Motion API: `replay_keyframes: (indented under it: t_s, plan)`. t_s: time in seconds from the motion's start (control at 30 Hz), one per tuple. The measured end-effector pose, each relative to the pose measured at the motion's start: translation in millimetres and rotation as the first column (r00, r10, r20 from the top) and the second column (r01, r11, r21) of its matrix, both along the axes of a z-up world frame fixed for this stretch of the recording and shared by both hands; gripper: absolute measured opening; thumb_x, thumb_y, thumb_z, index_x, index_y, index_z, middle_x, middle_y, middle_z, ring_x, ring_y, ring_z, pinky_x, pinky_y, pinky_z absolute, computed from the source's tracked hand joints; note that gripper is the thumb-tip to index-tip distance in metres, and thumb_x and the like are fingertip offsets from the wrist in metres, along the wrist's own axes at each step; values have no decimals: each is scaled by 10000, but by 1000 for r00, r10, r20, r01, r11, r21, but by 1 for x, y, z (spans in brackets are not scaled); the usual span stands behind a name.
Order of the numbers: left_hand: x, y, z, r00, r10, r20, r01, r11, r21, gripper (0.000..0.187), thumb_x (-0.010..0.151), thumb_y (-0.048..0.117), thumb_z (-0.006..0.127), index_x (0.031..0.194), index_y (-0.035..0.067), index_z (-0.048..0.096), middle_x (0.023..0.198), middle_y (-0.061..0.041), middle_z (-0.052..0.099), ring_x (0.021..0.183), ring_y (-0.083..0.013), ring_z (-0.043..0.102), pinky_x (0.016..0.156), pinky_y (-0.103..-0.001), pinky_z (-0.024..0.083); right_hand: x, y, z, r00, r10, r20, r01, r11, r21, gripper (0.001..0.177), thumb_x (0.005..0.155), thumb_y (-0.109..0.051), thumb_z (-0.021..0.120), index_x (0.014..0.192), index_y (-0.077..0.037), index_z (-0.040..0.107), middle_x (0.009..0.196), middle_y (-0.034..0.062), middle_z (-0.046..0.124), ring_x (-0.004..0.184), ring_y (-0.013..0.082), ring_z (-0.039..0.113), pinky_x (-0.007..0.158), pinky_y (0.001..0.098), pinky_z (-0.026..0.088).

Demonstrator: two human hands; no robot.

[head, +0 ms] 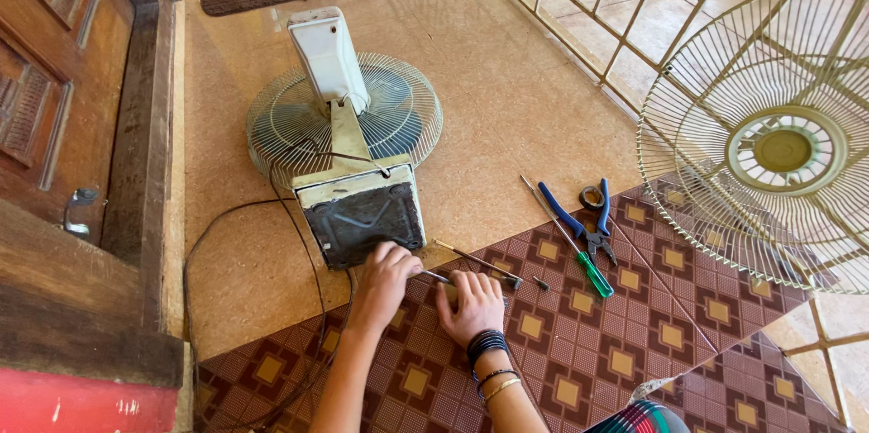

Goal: The person uses a screwdriver to remove screws from the back panel of a standing fan. After removing several screws, the person detaches the back panel and sets it aside.

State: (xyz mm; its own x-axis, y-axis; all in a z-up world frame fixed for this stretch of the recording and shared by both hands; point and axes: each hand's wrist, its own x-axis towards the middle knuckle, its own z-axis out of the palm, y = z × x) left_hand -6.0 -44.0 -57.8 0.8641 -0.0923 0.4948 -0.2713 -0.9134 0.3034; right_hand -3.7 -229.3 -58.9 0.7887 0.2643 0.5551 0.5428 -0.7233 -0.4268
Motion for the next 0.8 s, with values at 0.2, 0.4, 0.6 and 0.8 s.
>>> replay_keyframes:
  t_s: [0.2,0.4,0.6,0.8]
  plan:
    - [-18,32,-1,869,107,483,-54,991,-123,108,849,237,785,899,143,765,1082,-17,701,1143,-222,575,1020,-388,467,4,-3,-15,969,243,40,-244,969,25,166,933,-144,658,1057,-33,645,907,90,652,839,269,665,710,366,551]
    - [-13,68,16,726,523,446,-41,681,-731,180,957,298,747,901,127,732,1391,-64,539,1345,-254,494,1127,-426,462,0,-5,-11,978,192,-85,-185,979,88,173,945,-156,663,1088,-61,670,875,88,659,718,279,681,593,377,553]
    - [-1,79,34,821,244,516,221,697,-682,233,948,311,743,859,101,696,1562,-105,455,1501,-322,422,1310,-512,332,2,-2,-11,982,164,-98,-156,984,88,154,946,-152,671,1079,-74,671,852,79,666,688,267,689,574,367,562]
    - [7,82,39,818,202,538,280,678,-680,215,993,178,732,1047,34,581,1560,-210,433,1494,-362,453,1285,-494,372,3,-1,-10,980,168,-107,-160,984,75,150,933,-133,675,1069,-69,675,862,87,671,698,273,689,583,359,565]
